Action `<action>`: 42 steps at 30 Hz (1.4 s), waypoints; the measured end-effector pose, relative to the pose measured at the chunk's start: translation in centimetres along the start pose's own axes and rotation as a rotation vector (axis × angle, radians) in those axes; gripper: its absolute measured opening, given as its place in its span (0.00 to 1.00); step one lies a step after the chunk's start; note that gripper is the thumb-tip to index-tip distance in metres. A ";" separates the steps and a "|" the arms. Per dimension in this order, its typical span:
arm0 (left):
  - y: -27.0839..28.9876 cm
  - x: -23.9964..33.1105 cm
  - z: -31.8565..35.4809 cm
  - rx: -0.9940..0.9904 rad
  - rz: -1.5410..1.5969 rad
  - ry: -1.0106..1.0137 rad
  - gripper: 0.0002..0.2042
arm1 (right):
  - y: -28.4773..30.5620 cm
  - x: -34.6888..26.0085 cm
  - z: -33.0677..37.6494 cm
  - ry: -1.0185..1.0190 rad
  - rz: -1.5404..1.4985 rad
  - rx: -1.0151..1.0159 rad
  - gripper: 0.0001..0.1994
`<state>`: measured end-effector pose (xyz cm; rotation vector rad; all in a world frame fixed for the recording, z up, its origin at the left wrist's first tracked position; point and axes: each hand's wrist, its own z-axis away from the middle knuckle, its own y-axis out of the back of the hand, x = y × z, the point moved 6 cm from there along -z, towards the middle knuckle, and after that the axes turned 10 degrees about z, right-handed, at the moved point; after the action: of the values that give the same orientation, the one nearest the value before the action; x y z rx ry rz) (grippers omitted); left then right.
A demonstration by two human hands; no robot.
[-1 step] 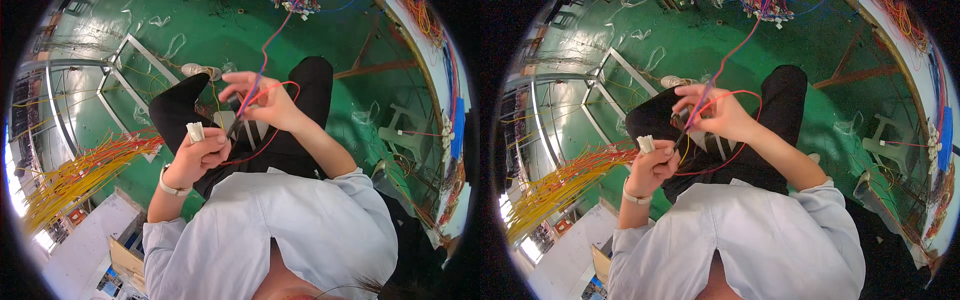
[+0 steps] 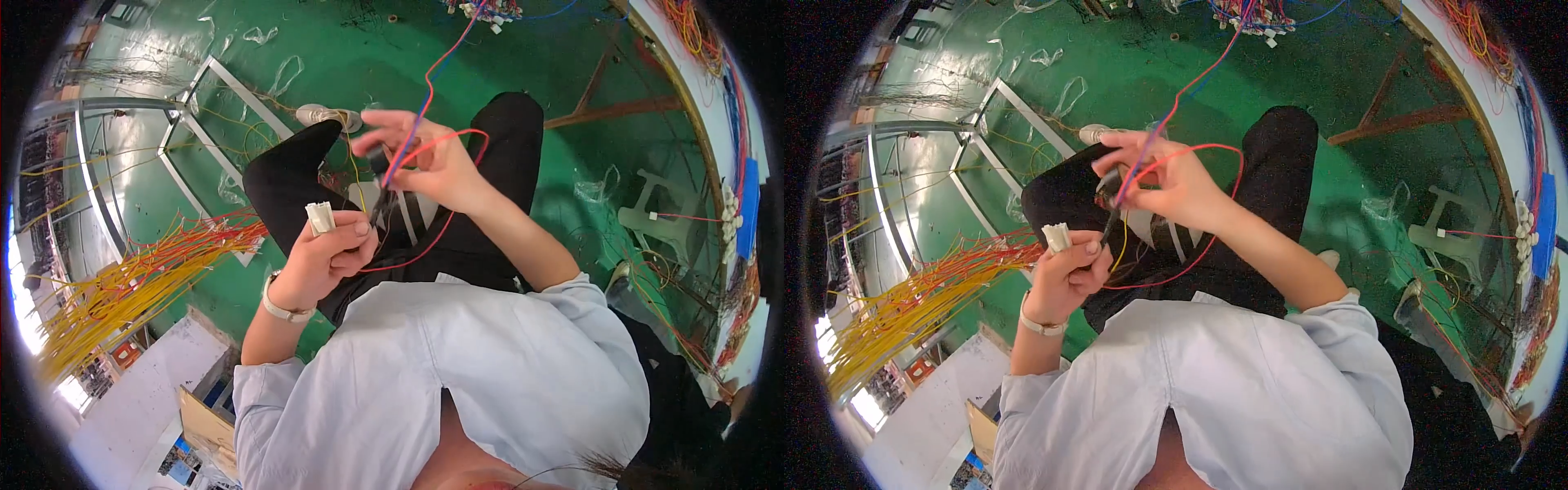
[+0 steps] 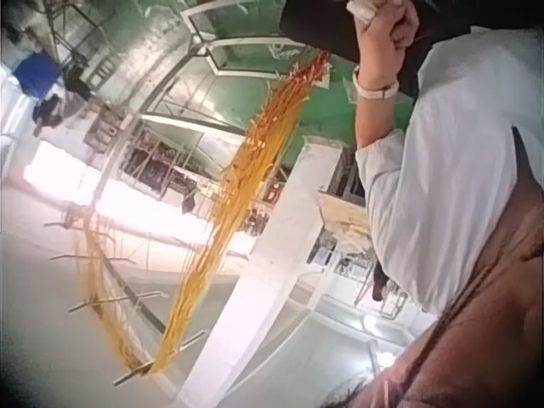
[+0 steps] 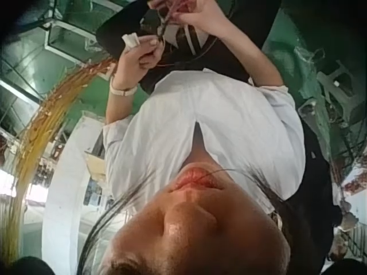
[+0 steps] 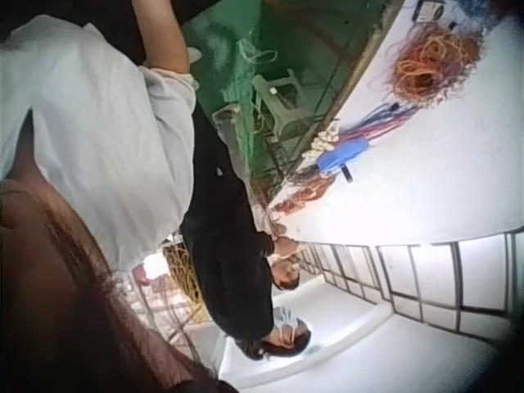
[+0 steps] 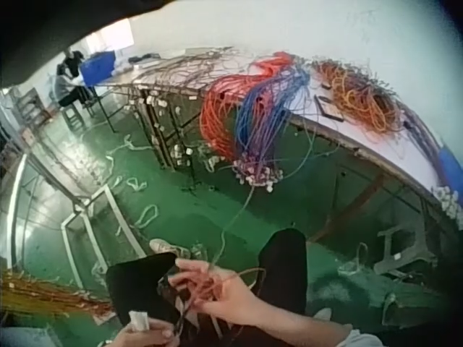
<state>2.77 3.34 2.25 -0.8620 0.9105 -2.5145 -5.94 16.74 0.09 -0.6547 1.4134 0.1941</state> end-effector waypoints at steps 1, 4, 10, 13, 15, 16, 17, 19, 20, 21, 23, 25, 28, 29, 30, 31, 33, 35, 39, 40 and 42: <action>0.0 0.0 0.0 0.012 -0.003 -0.029 0.11 | -0.3 -0.2 -0.3 0.086 -0.017 0.042 0.28; 0.2 0.7 0.3 0.019 0.000 -0.168 0.12 | -1.7 1.5 -0.7 -0.118 0.027 -0.135 0.19; 1.8 1.2 0.7 0.172 -0.123 -0.210 0.08 | -0.9 -1.1 1.4 0.016 -0.439 -0.448 0.11; 1.8 1.6 0.8 0.177 -0.097 -0.229 0.08 | 0.4 -0.1 2.6 -0.236 0.011 -0.267 0.09; 0.6 2.3 0.8 0.066 -0.431 -0.241 0.11 | 0.5 0.0 3.2 -0.354 -0.021 -0.210 0.14; 0.4 2.5 0.9 0.096 -0.530 -0.255 0.13 | 0.2 -0.5 3.3 -0.315 -0.160 -0.230 0.14; 0.4 3.1 0.7 0.098 -0.528 -0.254 0.13 | -0.2 -1.0 3.2 -0.264 -0.316 -0.248 0.16; -2.1 4.0 0.5 -0.311 -0.574 -0.346 0.13 | -0.5 -1.2 3.1 -0.239 -0.280 -0.294 0.22; -1.9 4.3 -0.1 -0.329 -0.473 -0.241 0.12 | -0.6 -1.4 3.0 -0.209 -0.256 -0.308 0.24; -1.0 3.9 -0.9 -0.184 -0.496 -0.125 0.11 | -0.7 -1.7 2.8 -0.168 -0.231 -0.345 0.27; -0.8 3.9 -1.8 -0.137 -0.592 -0.108 0.10 | -0.5 -1.7 2.7 -0.177 -0.188 -0.335 0.29; -0.9 4.0 -2.2 -0.133 -0.609 -0.142 0.09 | -0.4 -2.0 2.7 -0.179 -0.150 -0.330 0.31; -1.0 3.7 -2.4 -0.095 -0.636 -0.149 0.09 | -0.4 -1.9 3.0 -0.339 -0.231 -0.244 0.29; -1.0 3.7 -2.5 -0.053 -0.626 -0.181 0.10 | -0.4 -1.9 3.0 -0.357 -0.187 -0.193 0.27; -1.0 3.8 -2.5 -0.011 -0.617 -0.210 0.10 | -0.4 -2.1 2.9 -0.332 -0.184 -0.152 0.26; -1.5 4.0 -2.4 -0.057 -0.601 -0.281 0.10 | -0.4 -2.3 2.5 -0.312 -0.112 -0.134 0.25; -1.7 4.2 -2.3 0.005 -0.722 -0.335 0.10 | -0.1 -1.9 2.2 -0.384 -0.101 -0.096 0.23; -1.9 4.5 -1.8 0.055 -0.845 -0.422 0.09 | -0.1 -1.7 1.9 -0.416 -0.131 -0.135 0.22; -2.0 4.7 -1.6 0.128 -0.970 -0.485 0.09 | -0.6 -1.2 1.9 -0.416 -0.328 -0.249 0.13; -1.9 4.6 -1.6 0.120 -0.926 -0.466 0.10 | -0.2 -1.3 1.7 -0.336 -0.158 -0.237 0.13; -1.6 4.3 -1.9 0.079 -0.784 -0.413 0.11 | 0.1 -1.3 1.6 -0.276 -0.094 -0.223 0.16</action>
<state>-1.87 3.34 4.02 -1.9091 0.3620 -2.7434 -4.85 17.97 1.37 -0.8421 1.1025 0.3572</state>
